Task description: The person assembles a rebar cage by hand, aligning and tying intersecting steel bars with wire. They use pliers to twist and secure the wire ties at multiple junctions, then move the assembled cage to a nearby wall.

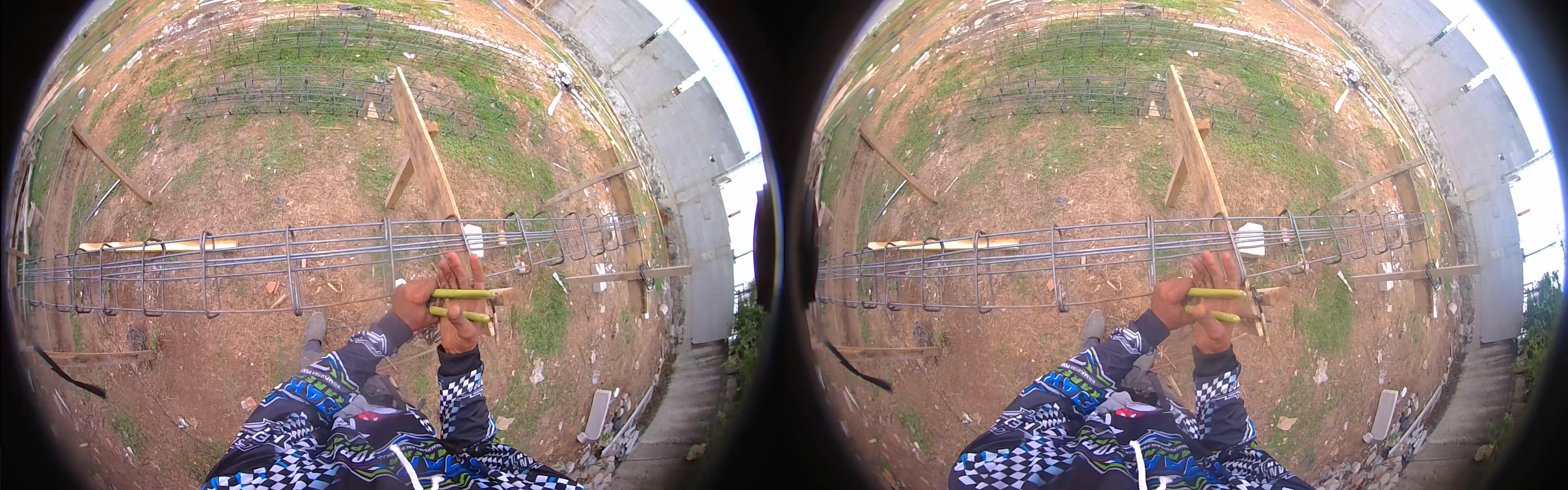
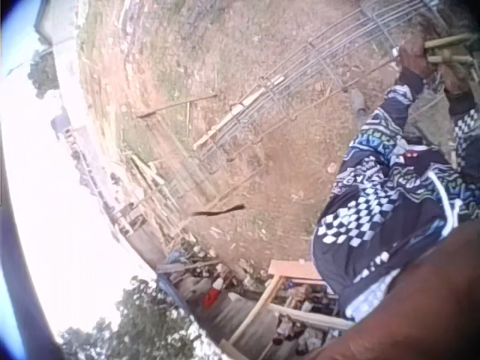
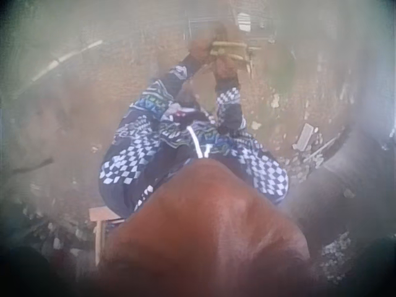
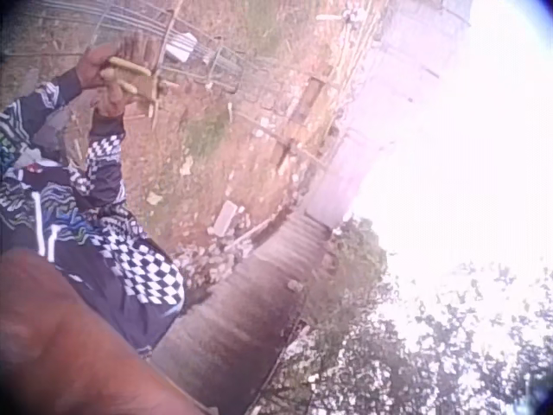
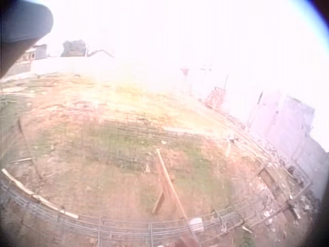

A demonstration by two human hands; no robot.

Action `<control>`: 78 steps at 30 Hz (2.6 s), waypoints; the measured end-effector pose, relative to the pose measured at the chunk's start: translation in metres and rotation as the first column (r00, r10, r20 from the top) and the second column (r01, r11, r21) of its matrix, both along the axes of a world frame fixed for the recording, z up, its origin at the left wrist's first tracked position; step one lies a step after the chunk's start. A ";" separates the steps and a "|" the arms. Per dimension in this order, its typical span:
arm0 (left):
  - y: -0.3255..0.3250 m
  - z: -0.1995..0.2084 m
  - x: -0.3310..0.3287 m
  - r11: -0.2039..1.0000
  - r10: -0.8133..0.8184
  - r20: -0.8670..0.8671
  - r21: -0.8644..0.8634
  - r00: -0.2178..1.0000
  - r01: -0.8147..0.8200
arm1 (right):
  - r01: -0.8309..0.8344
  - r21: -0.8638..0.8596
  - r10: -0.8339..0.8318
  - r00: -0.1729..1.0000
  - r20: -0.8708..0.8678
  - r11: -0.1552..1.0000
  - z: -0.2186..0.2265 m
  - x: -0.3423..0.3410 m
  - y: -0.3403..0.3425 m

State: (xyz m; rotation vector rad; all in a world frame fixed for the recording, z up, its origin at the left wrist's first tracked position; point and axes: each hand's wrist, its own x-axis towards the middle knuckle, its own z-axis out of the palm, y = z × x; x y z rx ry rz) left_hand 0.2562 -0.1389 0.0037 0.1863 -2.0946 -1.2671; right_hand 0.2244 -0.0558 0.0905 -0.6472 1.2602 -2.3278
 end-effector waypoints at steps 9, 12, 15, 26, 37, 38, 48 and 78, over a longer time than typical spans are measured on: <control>-0.008 -0.012 0.015 0.653 -0.496 0.436 -0.384 0.751 0.653 | 0.664 0.697 0.218 0.663 -0.716 0.272 -0.010 0.064 0.133; -0.004 -0.016 0.015 0.516 -0.468 0.551 -0.465 0.692 0.719 | 0.511 0.859 0.568 0.699 -0.435 0.029 -0.017 0.066 0.139; -0.006 -0.016 0.011 0.465 -0.489 0.593 -0.443 0.639 0.767 | 0.622 0.783 0.562 0.653 -0.507 -0.016 -0.046 0.069 0.119; 0.027 -0.017 0.032 0.722 -0.271 0.079 -0.642 0.959 0.257 | -0.529 0.849 0.427 0.763 0.485 -0.019 -0.014 -0.014 0.113; 0.006 0.014 0.005 0.590 -0.495 0.587 -0.315 0.641 0.744 | 0.759 0.649 0.774 0.440 -0.456 -0.049 -0.031 0.024 0.120; 0.008 0.003 0.010 0.586 -0.541 0.335 -0.507 0.771 0.632 | 0.701 0.701 0.726 0.550 -0.413 -0.132 -0.030 0.027 0.122; -0.020 -0.006 0.006 0.464 -0.599 0.470 -0.455 0.648 0.760 | 0.680 0.728 0.632 0.600 -0.491 -0.080 -0.015 0.054 0.099; -0.003 -0.008 0.052 0.528 -0.588 0.170 -0.660 0.791 0.534 | -0.401 0.879 0.034 0.906 0.423 -0.257 -0.022 0.061 0.101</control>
